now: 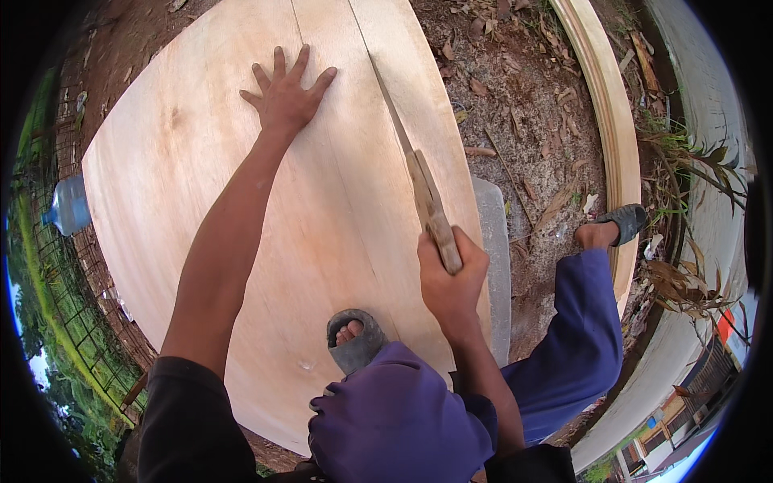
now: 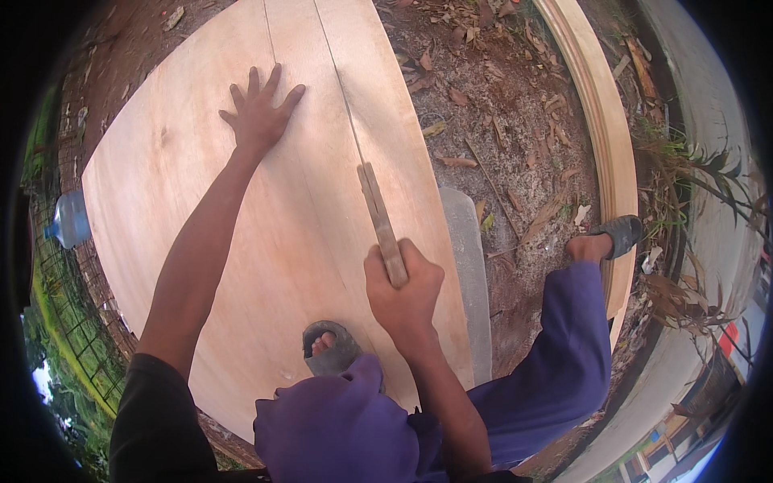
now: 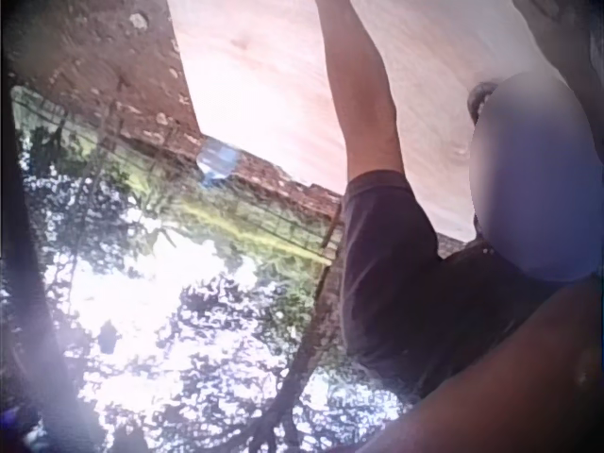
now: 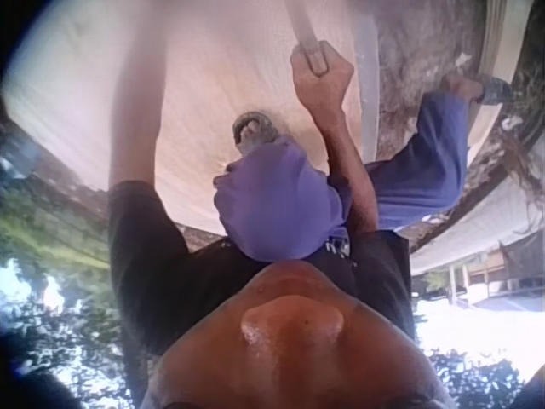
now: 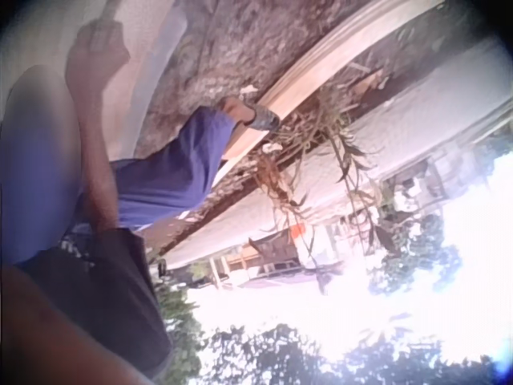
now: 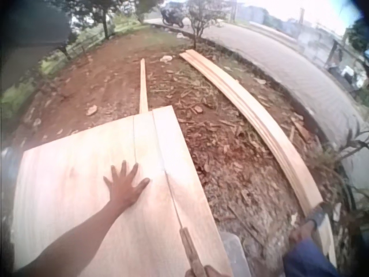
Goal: The person uses a hand saw to cut a large plywood sheet placed on the ground. They hold the sheet steady with one hand while sawing along a marked line, then lift and reposition the sheet to continue cutting.
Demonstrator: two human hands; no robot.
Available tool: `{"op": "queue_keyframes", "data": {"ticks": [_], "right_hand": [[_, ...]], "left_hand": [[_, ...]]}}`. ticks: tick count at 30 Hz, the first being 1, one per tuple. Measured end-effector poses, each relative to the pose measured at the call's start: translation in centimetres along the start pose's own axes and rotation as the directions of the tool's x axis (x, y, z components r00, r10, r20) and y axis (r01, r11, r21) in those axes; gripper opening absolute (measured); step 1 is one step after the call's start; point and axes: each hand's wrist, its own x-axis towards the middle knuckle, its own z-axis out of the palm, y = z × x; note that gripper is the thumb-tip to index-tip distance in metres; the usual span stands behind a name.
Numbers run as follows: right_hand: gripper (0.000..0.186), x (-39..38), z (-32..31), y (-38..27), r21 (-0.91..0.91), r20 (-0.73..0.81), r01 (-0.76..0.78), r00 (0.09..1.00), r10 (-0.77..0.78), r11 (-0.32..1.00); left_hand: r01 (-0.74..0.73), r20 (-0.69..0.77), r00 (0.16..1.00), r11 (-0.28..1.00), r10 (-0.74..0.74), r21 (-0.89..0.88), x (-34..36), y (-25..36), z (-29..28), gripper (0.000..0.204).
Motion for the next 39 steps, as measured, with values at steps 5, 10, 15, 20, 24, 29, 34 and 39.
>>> {"op": "queue_keyframes", "data": {"ticks": [5,10,15,20,24,29,34,39], "right_hand": [[0.035,-8.5,-6.0,-0.3,-0.143,-0.021,0.040,0.999,-0.044,0.989],[0.034,6.4,3.0,-0.9,-0.020,-0.013,0.016,1.000,-0.016,1.000],[0.035,-0.6,-0.2,-0.9,0.001,-0.024,-0.016,1.000,0.016,1.000],[0.033,-9.5,-6.5,-0.3,-0.213,-0.066,0.045,0.996,-0.060,0.976],[0.034,2.6,1.4,0.1,0.056,0.006,-0.009,1.000,0.009,0.998],[0.034,2.3,1.4,-0.7,-0.011,-0.015,-0.006,1.000,0.006,1.000],[0.036,-9.9,-6.0,-0.1,-0.182,-0.012,0.017,1.000,-0.019,0.983],[0.031,3.5,1.9,0.3,0.038,-0.004,0.023,1.000,-0.023,0.999]], "left_hand": [[-0.013,-0.039,0.999,0.999,0.012,-0.032,0.1,0.8,0.4,0.085],[-0.033,-0.011,0.999,0.999,0.033,0.009,0.5,2.1,0.7,0.081],[-0.030,-0.040,0.999,0.999,0.031,0.019,0.0,0.0,0.5,0.080],[-0.039,-0.071,0.997,0.999,0.038,-0.018,0.0,0.4,0.8,0.083],[-0.030,-0.034,0.999,1.000,0.030,0.009,-0.3,0.7,1.0,0.080],[-0.035,-0.038,0.999,0.999,0.035,0.013,-0.3,0.2,0.6,0.080],[-0.043,-0.093,0.995,0.999,0.045,0.017,-0.1,0.0,0.7,0.080],[-0.039,-0.045,0.998,0.999,0.039,0.014,-0.1,1.4,1.1,0.080]]}}
